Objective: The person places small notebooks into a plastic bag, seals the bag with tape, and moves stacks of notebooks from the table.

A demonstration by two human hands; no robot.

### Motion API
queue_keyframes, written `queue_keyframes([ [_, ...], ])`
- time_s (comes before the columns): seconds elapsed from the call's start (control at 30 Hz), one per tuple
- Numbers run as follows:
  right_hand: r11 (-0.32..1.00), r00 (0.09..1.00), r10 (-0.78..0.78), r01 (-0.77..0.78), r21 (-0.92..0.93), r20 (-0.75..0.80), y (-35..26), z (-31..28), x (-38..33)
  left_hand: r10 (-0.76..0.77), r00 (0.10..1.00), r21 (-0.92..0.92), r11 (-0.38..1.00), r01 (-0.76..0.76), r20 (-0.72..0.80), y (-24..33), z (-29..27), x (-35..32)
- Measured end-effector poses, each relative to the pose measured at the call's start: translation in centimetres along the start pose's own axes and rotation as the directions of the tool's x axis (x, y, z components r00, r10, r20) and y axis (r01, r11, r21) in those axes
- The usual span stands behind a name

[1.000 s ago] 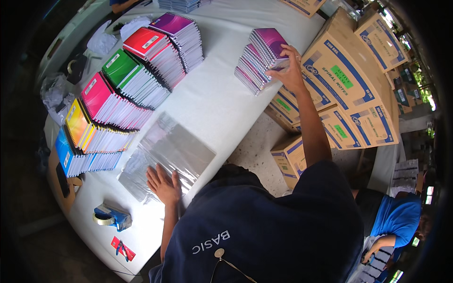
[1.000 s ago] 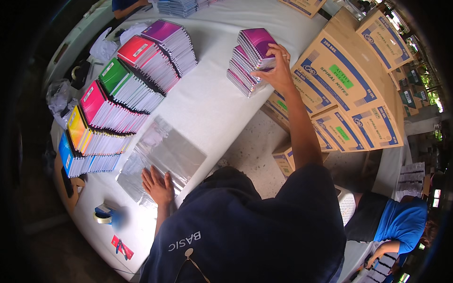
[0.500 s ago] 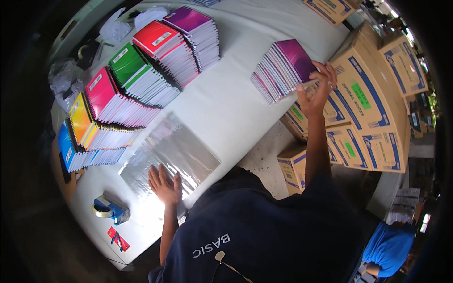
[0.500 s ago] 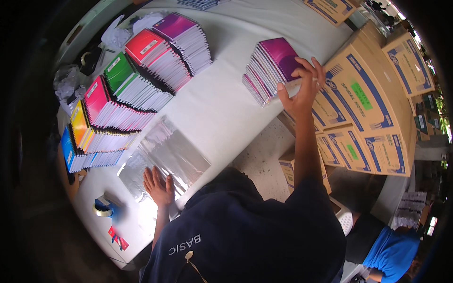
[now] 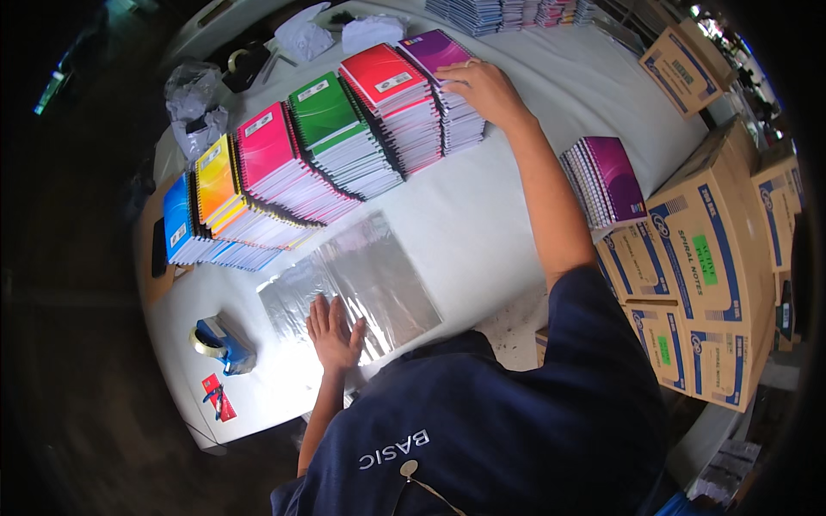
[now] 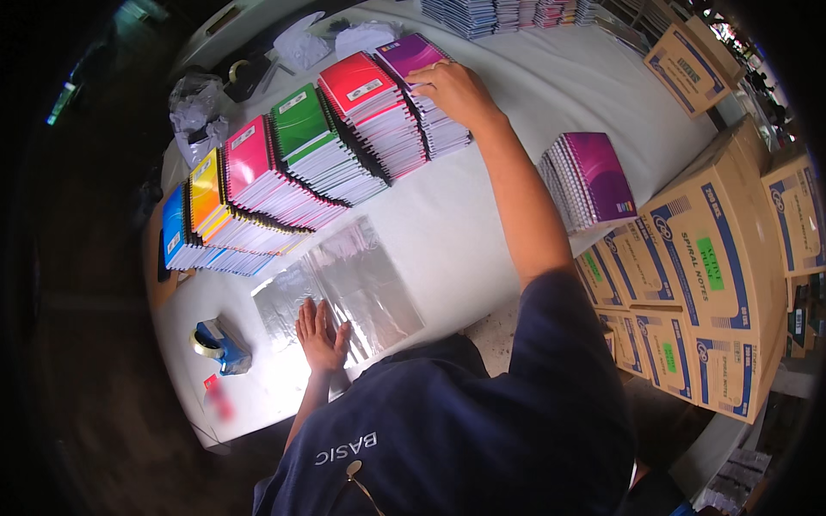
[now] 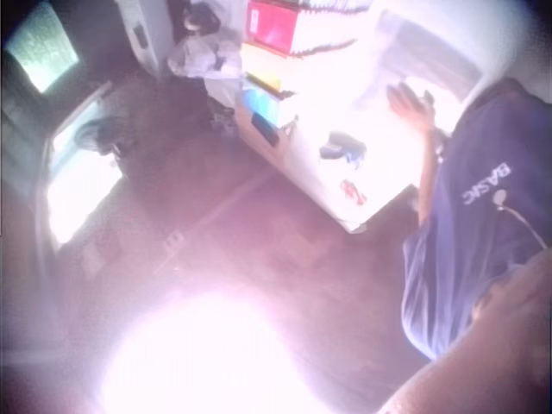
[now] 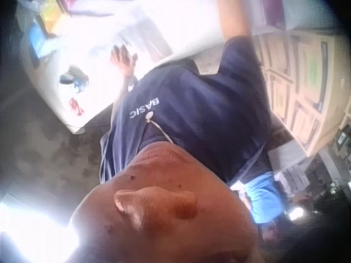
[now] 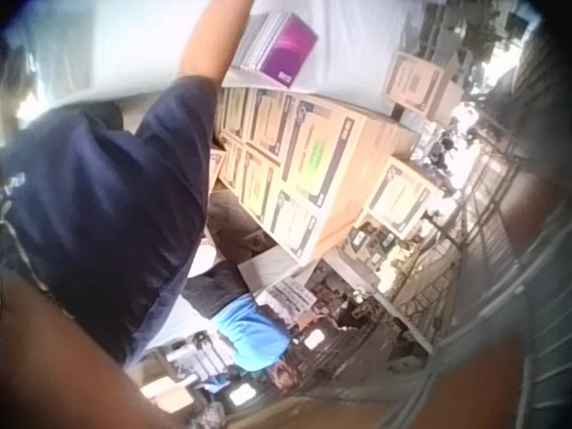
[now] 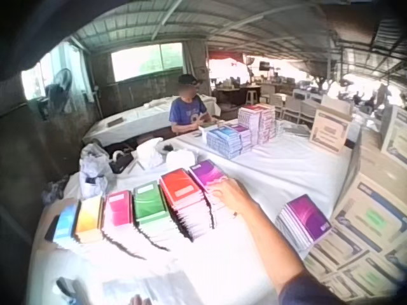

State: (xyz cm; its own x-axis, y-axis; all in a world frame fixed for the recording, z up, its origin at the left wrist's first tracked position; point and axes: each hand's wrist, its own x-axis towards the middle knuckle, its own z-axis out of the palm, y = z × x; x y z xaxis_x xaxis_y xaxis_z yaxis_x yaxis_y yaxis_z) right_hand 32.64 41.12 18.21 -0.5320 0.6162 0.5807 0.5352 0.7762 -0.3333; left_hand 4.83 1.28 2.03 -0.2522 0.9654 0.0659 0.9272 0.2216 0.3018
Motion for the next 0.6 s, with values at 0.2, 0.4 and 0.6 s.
queue_keyframes([
  [0.2,0.989,0.999,-0.022,0.014,-0.149,-0.049,-3.1,-0.5,-0.1,-0.023,1.000,-0.016,1.000,0.023,0.015,0.4,-0.4,-0.4],
  [0.4,0.984,0.997,0.075,-0.074,-0.162,0.002,-3.0,-0.2,0.8,-0.006,1.000,-0.047,0.999,0.006,-0.008,-0.3,0.0,-0.6],
  [0.6,0.952,0.994,0.007,0.027,-0.306,0.107,-4.1,-1.3,0.8,0.013,1.000,-0.027,1.000,-0.014,-0.015,-0.5,0.1,-0.4],
])
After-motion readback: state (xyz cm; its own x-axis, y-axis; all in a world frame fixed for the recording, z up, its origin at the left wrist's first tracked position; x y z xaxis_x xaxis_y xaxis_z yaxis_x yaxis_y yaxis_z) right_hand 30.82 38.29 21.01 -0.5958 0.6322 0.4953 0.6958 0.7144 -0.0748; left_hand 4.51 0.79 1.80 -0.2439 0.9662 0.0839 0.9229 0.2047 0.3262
